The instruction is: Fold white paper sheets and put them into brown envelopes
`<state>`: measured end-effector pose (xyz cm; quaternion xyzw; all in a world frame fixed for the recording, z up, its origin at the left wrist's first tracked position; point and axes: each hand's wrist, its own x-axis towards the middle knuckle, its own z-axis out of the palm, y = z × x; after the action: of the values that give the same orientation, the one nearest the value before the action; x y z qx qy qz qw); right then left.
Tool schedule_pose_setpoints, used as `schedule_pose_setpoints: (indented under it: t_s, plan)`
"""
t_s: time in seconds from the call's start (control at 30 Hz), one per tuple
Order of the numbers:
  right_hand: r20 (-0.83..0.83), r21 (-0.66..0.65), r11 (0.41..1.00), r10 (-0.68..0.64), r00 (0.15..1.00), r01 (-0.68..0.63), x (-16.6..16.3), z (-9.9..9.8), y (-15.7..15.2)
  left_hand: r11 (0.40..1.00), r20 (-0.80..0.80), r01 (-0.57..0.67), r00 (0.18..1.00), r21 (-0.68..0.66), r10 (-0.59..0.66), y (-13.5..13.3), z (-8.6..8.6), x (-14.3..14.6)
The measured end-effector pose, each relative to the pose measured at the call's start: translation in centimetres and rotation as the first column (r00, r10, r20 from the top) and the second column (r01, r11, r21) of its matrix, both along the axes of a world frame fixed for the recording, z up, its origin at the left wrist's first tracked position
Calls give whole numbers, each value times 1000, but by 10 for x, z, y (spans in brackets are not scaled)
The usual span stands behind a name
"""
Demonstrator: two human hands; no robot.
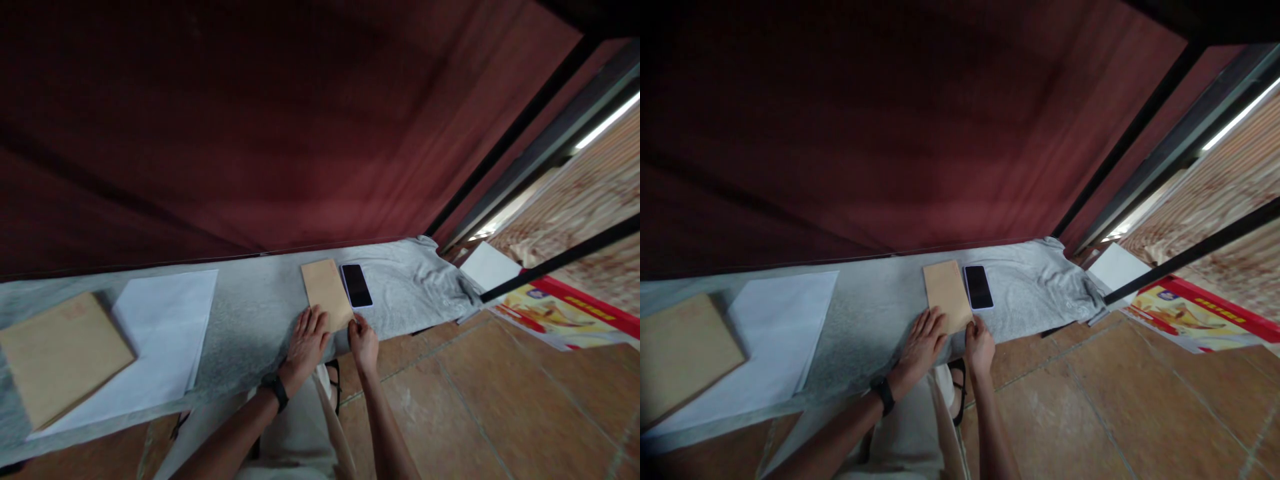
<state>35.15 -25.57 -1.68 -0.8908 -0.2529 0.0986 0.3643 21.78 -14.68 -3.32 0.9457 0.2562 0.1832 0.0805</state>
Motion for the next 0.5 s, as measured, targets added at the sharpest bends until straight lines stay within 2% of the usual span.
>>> schedule_pose_setpoints:
  t_s: [0.4,0.5]
  plan:
    - [38,-9,1000,-25,999,26,0,2,1,995,49,48,998,-89,-44,-1,6,-6]
    - [30,56,998,-35,999,33,1,0,1,992,71,62,996,-113,-54,-1,10,-10]
